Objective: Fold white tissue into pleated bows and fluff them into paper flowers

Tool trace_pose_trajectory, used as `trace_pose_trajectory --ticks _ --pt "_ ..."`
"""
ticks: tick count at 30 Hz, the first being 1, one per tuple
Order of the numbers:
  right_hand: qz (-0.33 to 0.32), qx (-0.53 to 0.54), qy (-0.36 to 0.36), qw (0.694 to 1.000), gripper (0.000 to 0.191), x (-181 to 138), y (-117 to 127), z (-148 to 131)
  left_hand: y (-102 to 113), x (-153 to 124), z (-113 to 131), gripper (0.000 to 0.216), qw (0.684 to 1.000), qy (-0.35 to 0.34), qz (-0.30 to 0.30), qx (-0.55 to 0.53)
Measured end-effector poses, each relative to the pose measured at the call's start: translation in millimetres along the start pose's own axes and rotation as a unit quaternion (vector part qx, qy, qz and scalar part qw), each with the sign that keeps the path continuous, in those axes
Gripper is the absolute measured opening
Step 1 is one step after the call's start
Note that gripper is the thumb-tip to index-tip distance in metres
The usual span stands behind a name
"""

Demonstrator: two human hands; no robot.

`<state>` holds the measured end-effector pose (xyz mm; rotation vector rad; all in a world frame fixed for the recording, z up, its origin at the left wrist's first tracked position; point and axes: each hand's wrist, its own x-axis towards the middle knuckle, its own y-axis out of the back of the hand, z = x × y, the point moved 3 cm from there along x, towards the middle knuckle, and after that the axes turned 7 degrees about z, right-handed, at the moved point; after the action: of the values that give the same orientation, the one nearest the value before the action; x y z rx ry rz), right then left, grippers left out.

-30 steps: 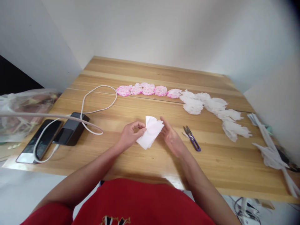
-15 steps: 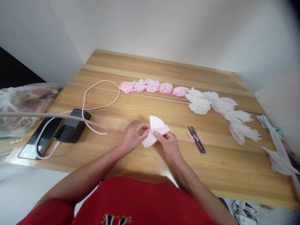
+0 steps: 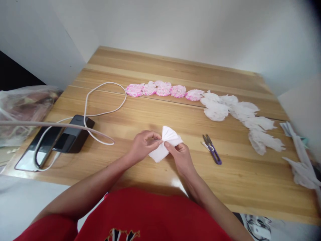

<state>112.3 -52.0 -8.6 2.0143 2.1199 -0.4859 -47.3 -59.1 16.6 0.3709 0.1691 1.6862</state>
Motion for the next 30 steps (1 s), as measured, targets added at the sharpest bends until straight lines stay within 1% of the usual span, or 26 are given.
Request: trace_pose_trajectory --ticks 4,7,14,20,25,30 --pt "0.004 0.0 0.018 1.0 0.028 -0.1 0.8 -0.2 -0.8 -0.2 -1.8 0.007 0.999 0.039 0.004 -0.03" --pt "-0.005 -0.003 0.026 1.0 0.028 -0.6 -0.1 -1.4 -1.2 -0.4 -2.1 0.007 0.999 0.038 0.008 -0.024" --pt "-0.033 -0.008 0.006 0.999 0.028 -3.0 -1.3 -1.4 -0.9 -1.3 2.6 0.005 0.998 -0.032 0.028 0.05" --pt "-0.029 -0.006 0.008 1.0 0.027 -2.8 -1.3 -0.9 -0.8 -1.5 6.6 0.007 0.992 -0.093 0.03 0.086" --pt "-0.015 -0.012 0.01 1.0 0.026 -2.1 -0.9 -1.9 -2.1 -2.6 2.5 0.008 0.987 -0.125 0.027 0.095" --pt "-0.007 -0.013 0.01 1.0 0.024 -1.6 0.2 -1.5 -2.9 -3.4 0.9 0.008 0.985 -0.133 0.022 0.106"
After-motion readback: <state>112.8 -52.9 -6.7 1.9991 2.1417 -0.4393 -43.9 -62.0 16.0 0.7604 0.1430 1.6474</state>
